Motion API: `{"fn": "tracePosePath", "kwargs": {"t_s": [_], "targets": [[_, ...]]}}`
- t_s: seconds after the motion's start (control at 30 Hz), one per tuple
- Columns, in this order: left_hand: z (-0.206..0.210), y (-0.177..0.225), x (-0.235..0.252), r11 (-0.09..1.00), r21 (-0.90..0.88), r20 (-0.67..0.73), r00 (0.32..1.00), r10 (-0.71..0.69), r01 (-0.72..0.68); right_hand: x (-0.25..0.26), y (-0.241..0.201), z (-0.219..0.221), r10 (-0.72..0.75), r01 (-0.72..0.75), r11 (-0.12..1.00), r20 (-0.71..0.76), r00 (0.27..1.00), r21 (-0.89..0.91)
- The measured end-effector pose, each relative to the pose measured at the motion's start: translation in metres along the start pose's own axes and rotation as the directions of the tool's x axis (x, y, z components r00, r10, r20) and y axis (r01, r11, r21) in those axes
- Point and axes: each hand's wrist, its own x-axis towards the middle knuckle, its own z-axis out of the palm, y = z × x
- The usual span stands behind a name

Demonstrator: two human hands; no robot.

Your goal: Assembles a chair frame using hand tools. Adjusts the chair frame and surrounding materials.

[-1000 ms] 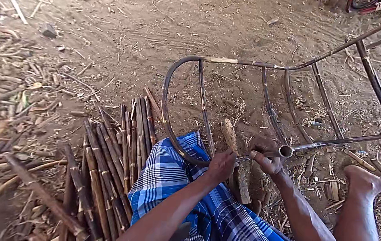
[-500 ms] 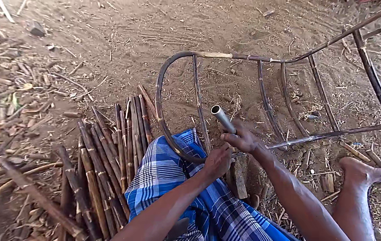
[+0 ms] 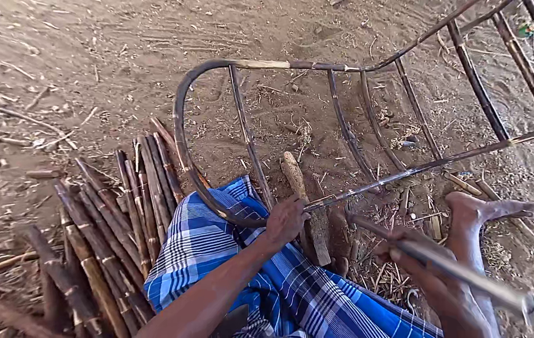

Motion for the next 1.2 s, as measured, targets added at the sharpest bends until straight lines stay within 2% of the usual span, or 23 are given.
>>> {"fn": "tracePosePath", "kwargs": {"t_s": [0.07, 0.1, 0.13, 0.17, 0.2, 0.27, 0.3, 0.37, 0.43, 0.47, 0.57, 0.63, 0.7, 0.77, 0.83, 0.87, 0.93, 0.97, 1.0, 1.07, 1.1, 1.13, 1.2], "targets": [[-0.001, 0.0, -0.002, 1.0, 0.008, 0.002, 1.0, -0.013, 0.013, -0.022, 0.015, 0.006, 0.009, -0.115, 0.863, 0.214, 0.977, 0.491], [-0.002, 0.001, -0.001, 1.0, 0.007, 0.007, 1.0, -0.021, 0.021, -0.028, 0.021, 0.016, 0.086, -0.237, 0.737, 0.259, 0.962, 0.634], [-0.002, 0.002, 0.0, 1.0, 0.007, 0.011, 1.0, -0.028, 0.028, -0.029, 0.026, 0.031, 0.223, -0.316, 0.691, 0.224, 0.949, 0.65], [-0.002, 0.001, 0.0, 0.999, 0.016, 0.011, 0.999, -0.033, 0.033, -0.025, 0.032, 0.045, 0.378, -0.378, 0.734, 0.124, 0.918, 0.564], [0.0, 0.0, -0.001, 0.999, 0.033, 0.011, 0.999, -0.031, 0.03, -0.018, 0.039, 0.056, 0.471, -0.446, 0.824, 0.014, 0.882, 0.349], [0.001, 0.0, -0.003, 0.998, 0.055, 0.003, 1.0, -0.016, 0.016, -0.012, 0.061, 0.061, 0.416, -0.437, 0.866, -0.136, 0.899, -0.241], [0.0, 0.0, -0.001, 0.998, 0.054, -0.013, 1.0, -0.009, 0.01, -0.012, 0.074, 0.058, 0.318, -0.36, 0.865, -0.172, 0.932, -0.349], [0.002, -0.004, -0.002, 0.999, 0.053, -0.045, 0.999, 0.009, -0.007, -0.013, 0.093, 0.055, 0.255, -0.285, 0.93, -0.15, 0.955, -0.234], [0.005, -0.005, -0.005, 0.998, 0.059, -0.055, 0.998, 0.021, -0.018, -0.017, 0.097, 0.055, 0.34, -0.347, 0.935, -0.096, 0.936, -0.072], [0.004, -0.004, -0.003, 0.998, 0.061, -0.06, 0.998, 0.024, -0.021, -0.016, 0.097, 0.054, 0.36, -0.37, 0.923, -0.103, 0.927, -0.103], [0.004, -0.005, -0.002, 0.998, 0.066, -0.064, 0.998, 0.027, -0.022, -0.014, 0.112, 0.058, 0.217, -0.273, 0.845, -0.172, 0.961, -0.46], [0.004, -0.003, -0.007, 0.998, 0.062, -0.023, 1.0, -0.003, 0.005, -0.013, 0.12, 0.06, 0.392, -0.403, 0.734, -0.145, 0.909, -0.546], [0.004, 0.0, -0.004, 0.999, 0.04, -0.033, 0.999, -0.004, 0.005, -0.009, 0.115, 0.055, 0.468, -0.487, 0.737, -0.167, 0.868, -0.468], [0.004, -0.005, -0.002, 0.999, 0.031, -0.054, 0.998, 0.015, -0.014, -0.016, 0.11, 0.058, 0.198, -0.268, 0.871, -0.204, 0.959, -0.412], [0.009, -0.009, -0.007, 0.998, 0.045, -0.062, 0.997, 0.036, -0.033, -0.027, 0.122, 0.063, -0.017, -0.067, 0.912, -0.2, 0.98, -0.405], [0.009, -0.006, -0.007, 0.998, 0.05, -0.064, 0.997, 0.039, -0.036, -0.028, 0.128, 0.061, 0.054, -0.13, 0.883, -0.176, 0.983, -0.45], [0.004, -0.001, -0.005, 0.999, 0.046, -0.055, 0.998, 0.014, -0.012, -0.015, 0.124, 0.054, 0.428, -0.435, 0.765, -0.129, 0.894, -0.476], [0.002, -0.001, -0.005, 0.999, 0.053, -0.048, 0.999, 0.0, 0.002, -0.01, 0.117, 0.052, 0.485, -0.488, 0.749, -0.132, 0.865, -0.448], [0.0, -0.002, -0.002, 0.998, 0.064, -0.044, 0.999, -0.005, 0.008, -0.007, 0.11, 0.052, 0.414, -0.44, 0.797, -0.155, 0.897, -0.415], [0.001, -0.007, -0.002, 0.998, 0.063, -0.055, 0.998, 0.013, -0.01, -0.014, 0.108, 0.06, 0.056, -0.125, 0.933, -0.207, 0.977, -0.337], [0.003, -0.008, -0.005, 0.998, 0.063, -0.057, 0.998, 0.023, -0.019, -0.02, 0.115, 0.063, -0.039, -0.034, 0.938, -0.202, 0.979, -0.345], [0.004, -0.006, -0.006, 0.998, 0.062, -0.059, 0.998, 0.029, -0.026, -0.025, 0.122, 0.062, 0.004, -0.076, 0.92, -0.186, 0.983, -0.383], [-0.005, 0.002, -0.001, 0.998, 0.055, -0.046, 0.999, 0.008, -0.006, -0.012, 0.115, 0.051, 0.391, -0.413, 0.811, -0.14, 0.91, -0.415]]}}
